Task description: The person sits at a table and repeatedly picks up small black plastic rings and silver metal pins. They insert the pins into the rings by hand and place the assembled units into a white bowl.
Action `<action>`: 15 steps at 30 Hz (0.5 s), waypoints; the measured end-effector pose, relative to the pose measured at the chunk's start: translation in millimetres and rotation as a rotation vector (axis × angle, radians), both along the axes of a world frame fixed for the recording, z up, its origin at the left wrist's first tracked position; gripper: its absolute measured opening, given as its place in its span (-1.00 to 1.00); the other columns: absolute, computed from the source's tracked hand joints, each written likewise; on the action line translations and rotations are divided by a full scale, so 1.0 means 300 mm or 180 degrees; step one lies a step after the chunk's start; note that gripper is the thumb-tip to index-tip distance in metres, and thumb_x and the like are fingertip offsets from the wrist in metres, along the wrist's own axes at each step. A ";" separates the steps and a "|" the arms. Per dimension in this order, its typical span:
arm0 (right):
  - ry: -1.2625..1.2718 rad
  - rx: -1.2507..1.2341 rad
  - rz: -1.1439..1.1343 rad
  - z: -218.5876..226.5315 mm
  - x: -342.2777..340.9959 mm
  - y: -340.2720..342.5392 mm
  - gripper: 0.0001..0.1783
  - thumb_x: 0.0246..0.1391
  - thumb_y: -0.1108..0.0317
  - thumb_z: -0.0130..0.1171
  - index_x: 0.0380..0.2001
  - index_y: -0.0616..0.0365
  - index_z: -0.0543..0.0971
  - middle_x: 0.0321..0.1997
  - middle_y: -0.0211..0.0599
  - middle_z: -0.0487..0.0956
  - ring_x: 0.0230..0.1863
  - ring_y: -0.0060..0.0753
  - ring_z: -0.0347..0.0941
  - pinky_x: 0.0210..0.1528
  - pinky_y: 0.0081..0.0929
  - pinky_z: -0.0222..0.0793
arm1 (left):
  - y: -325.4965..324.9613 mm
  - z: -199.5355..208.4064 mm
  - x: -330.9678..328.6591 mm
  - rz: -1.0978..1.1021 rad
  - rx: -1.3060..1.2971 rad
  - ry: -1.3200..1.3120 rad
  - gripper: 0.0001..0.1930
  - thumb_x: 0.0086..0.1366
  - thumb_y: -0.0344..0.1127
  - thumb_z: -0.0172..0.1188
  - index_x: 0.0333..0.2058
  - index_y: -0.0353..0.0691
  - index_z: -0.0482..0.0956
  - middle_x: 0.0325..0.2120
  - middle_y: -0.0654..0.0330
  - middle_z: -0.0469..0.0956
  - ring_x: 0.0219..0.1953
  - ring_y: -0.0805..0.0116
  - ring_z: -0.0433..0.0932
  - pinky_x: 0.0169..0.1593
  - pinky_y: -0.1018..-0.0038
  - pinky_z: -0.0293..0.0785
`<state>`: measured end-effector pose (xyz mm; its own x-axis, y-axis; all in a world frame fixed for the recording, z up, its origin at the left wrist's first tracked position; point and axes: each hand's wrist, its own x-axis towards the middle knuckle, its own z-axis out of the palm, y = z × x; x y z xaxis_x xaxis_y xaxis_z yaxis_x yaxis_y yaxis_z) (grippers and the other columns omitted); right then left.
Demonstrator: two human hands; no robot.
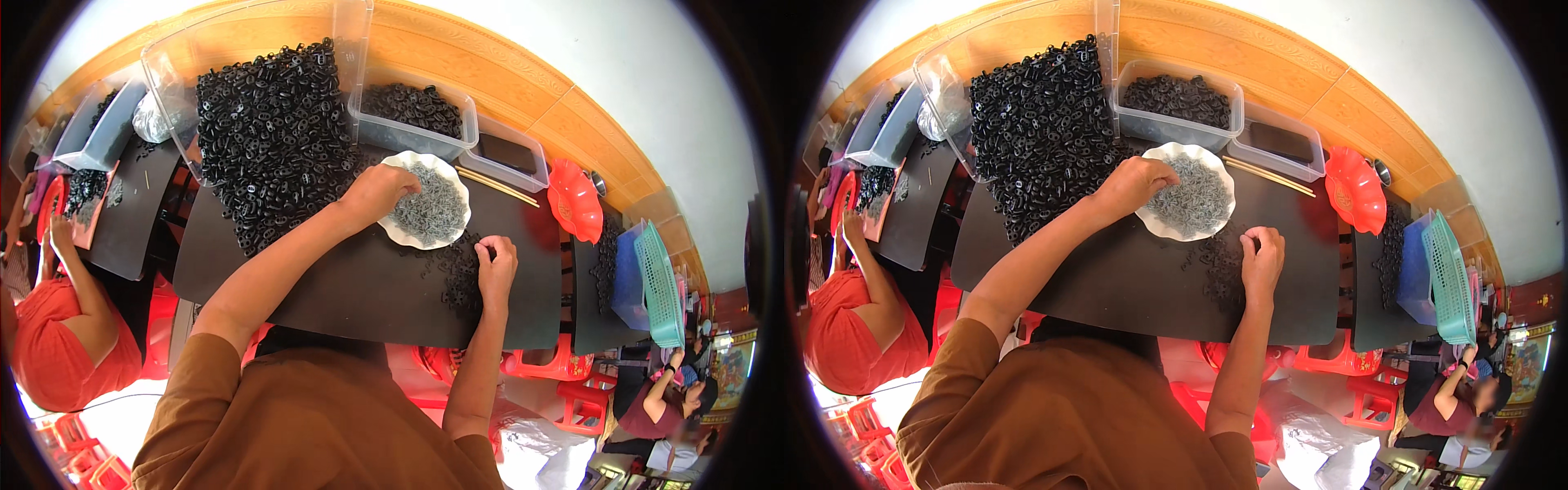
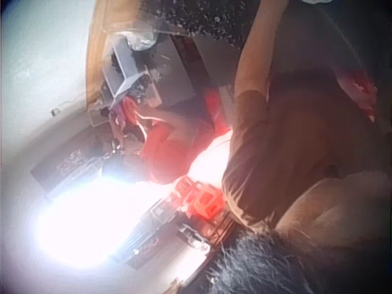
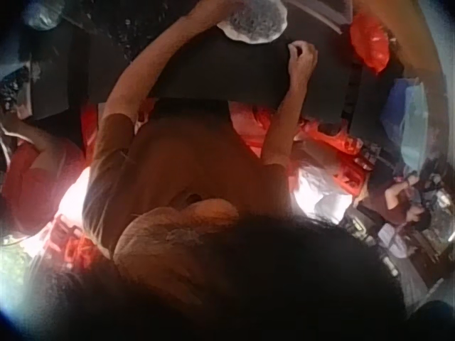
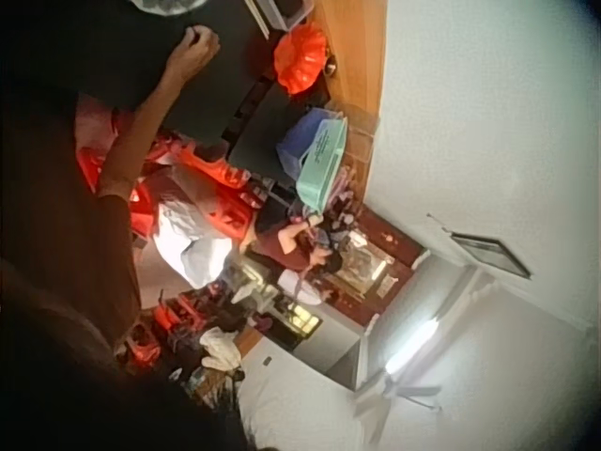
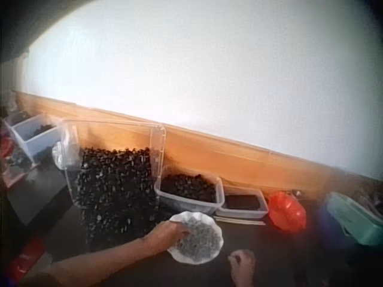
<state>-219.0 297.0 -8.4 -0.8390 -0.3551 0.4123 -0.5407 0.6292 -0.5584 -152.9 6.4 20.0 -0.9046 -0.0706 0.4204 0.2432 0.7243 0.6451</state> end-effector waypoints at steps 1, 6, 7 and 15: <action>-0.0041 -0.0021 -0.0017 0.002 0.003 -0.003 -0.88 0.05 0.42 0.31 -0.37 0.21 0.59 -0.30 -0.21 0.56 -0.16 -0.08 0.46 -0.03 -0.20 0.37 | 0.001 0.001 0.000 0.0007 -0.0005 0.0032 -0.87 0.20 -0.51 0.28 -0.27 -0.25 0.72 -0.33 0.08 0.72 -0.26 0.09 0.71 -0.14 0.29 0.62; 0.0032 -0.0017 0.0113 0.019 0.009 -0.011 -0.88 0.02 0.46 0.31 -0.33 0.17 0.62 -0.21 -0.24 0.57 -0.08 -0.09 0.46 0.04 -0.22 0.37 | 0.006 0.016 0.009 -0.0057 0.0228 -0.0143 -0.88 0.22 -0.47 0.30 -0.26 -0.24 0.73 -0.33 0.10 0.72 -0.27 0.13 0.71 -0.15 0.33 0.61; 0.0186 -0.0057 0.0103 0.029 0.018 -0.027 -0.88 0.02 0.46 0.32 -0.31 0.17 0.64 -0.19 -0.24 0.58 -0.07 -0.09 0.47 0.05 -0.22 0.38 | 0.002 0.007 0.005 -0.0086 0.0225 -0.0118 -0.89 0.22 -0.46 0.31 -0.26 -0.23 0.73 -0.32 0.10 0.73 -0.27 0.14 0.71 -0.15 0.34 0.61; -0.0144 -0.0030 0.0554 0.055 0.005 -0.061 -0.82 -0.02 0.43 0.37 -0.28 0.13 0.70 -0.12 -0.27 0.58 0.00 -0.12 0.46 0.10 -0.25 0.39 | 0.003 -0.017 -0.012 -0.0129 0.0386 0.0021 -0.88 0.22 -0.47 0.31 -0.26 -0.23 0.73 -0.32 0.10 0.73 -0.26 0.15 0.71 -0.14 0.35 0.61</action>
